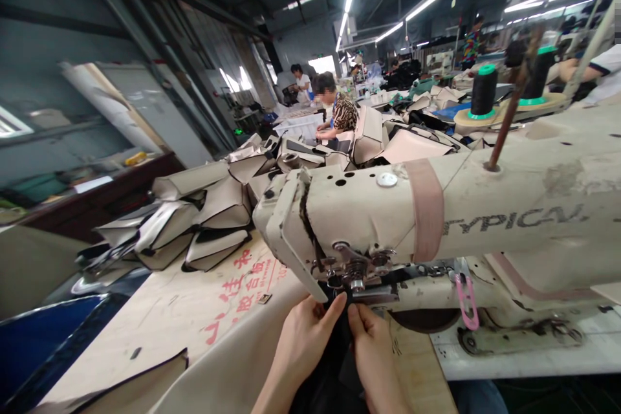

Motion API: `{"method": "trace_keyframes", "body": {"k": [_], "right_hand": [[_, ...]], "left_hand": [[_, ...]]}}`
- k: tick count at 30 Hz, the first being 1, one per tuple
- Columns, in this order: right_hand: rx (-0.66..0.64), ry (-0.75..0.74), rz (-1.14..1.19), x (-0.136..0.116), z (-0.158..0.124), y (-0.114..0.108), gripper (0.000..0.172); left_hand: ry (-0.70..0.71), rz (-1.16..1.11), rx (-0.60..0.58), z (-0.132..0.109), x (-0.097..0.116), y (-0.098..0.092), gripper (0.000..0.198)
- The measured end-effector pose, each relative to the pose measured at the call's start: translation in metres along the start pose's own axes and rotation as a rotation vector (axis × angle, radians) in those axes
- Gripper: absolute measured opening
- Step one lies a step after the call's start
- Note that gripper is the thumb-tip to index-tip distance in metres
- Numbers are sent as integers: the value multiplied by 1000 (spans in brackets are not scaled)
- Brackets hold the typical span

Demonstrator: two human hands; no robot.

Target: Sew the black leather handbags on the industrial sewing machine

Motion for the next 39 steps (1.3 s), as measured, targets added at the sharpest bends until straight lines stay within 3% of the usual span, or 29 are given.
{"method": "trace_keyframes", "body": {"k": [3,9,17,22,39], "right_hand": [[-44,150,154,11,0,7,41],[-51,135,211,8,0,8,41],[-57,89,52,2,1,4,38],[-30,-57,-86,-7,4,-1,36],[63,-156,-315,-20,8,1,49]], "left_hand": [[30,-36,-16,1,-1,-1,44],[-15,6,15,3,-6,0,43],[-57,60,61,1,-4,-1,45],[-63,66,54,0,-8,1,48],[-53,46,82,8,-12,2,46]]}}
Point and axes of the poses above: each hand's wrist, its own z-axis towards the middle knuckle, its own y-axis out of the palm, x = y × z, the point moved 6 cm from there along z, towards the middle knuckle, and after that the axes turned 13 degrees about y, right-handed, at the moved point
